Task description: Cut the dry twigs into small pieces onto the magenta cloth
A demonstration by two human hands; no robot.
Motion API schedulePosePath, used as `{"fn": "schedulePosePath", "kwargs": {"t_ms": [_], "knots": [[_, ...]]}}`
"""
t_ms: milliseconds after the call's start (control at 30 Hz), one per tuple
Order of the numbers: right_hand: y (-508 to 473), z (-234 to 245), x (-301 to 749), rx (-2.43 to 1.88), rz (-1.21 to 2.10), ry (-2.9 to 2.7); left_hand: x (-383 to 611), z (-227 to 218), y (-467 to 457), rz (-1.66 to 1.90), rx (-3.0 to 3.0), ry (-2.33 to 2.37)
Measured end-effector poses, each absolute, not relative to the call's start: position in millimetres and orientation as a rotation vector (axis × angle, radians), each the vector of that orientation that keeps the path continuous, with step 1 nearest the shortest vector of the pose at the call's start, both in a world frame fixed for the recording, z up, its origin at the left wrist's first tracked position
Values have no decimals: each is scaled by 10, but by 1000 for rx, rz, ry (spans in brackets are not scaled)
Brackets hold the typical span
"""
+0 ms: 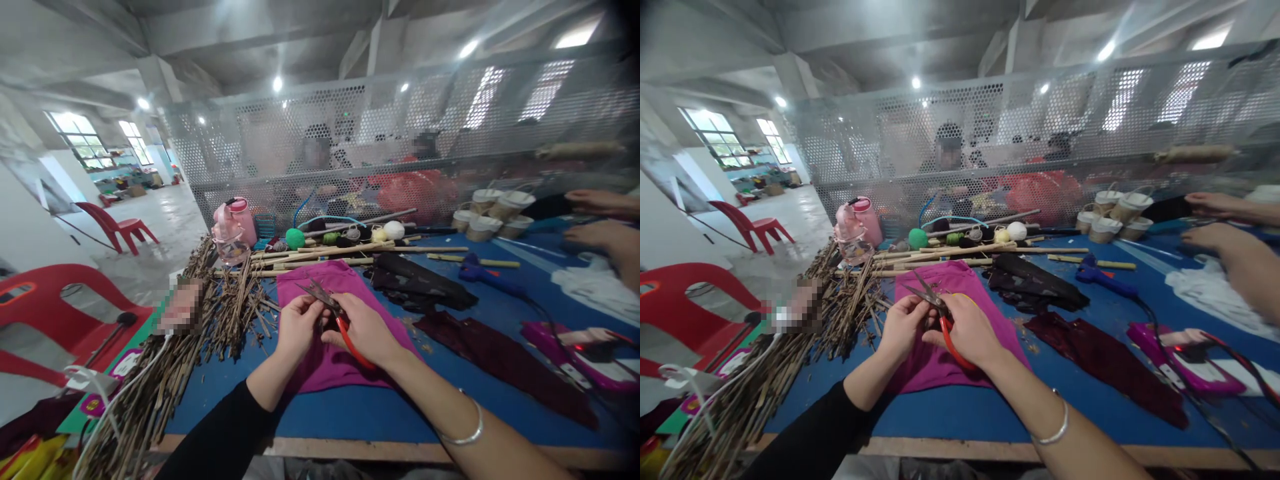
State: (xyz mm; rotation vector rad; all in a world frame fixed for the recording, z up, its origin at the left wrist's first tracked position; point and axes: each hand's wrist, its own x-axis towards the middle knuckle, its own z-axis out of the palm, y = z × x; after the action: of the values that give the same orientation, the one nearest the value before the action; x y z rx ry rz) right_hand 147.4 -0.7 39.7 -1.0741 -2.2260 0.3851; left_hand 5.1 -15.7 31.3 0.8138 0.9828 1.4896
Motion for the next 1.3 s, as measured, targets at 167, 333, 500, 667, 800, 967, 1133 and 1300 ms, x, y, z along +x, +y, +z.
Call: {"fn": "schedulePosePath", "kwargs": {"t_ms": [167,333,500,667,800,967,1133,1300], "knots": [[-4,379,1455,-1042,409,-2210,44,309,-159,1471,835,969],[19,329,1453,-1040,431,-2158,47,273,-169,1488,1016,1009],[22,319,1464,-1062,248,-2161,51,260,-188,1444,1143,1095],[0,329,1455,-1014,128,-2151,56,251,-202,1480,1217,1133],[-8,307,1440,-974,227,-2146,69,237,-206,1505,1221,1082],[0,285,1428,-950,341,-2129,60,233,-214,1529,1214,1053],[29,278,1456,-1003,374,-2154,33,216,-196,1515,1176,1050],[21,306,1478,-1045,326,-2192,17,218,-176,1495,1174,1079]]}}
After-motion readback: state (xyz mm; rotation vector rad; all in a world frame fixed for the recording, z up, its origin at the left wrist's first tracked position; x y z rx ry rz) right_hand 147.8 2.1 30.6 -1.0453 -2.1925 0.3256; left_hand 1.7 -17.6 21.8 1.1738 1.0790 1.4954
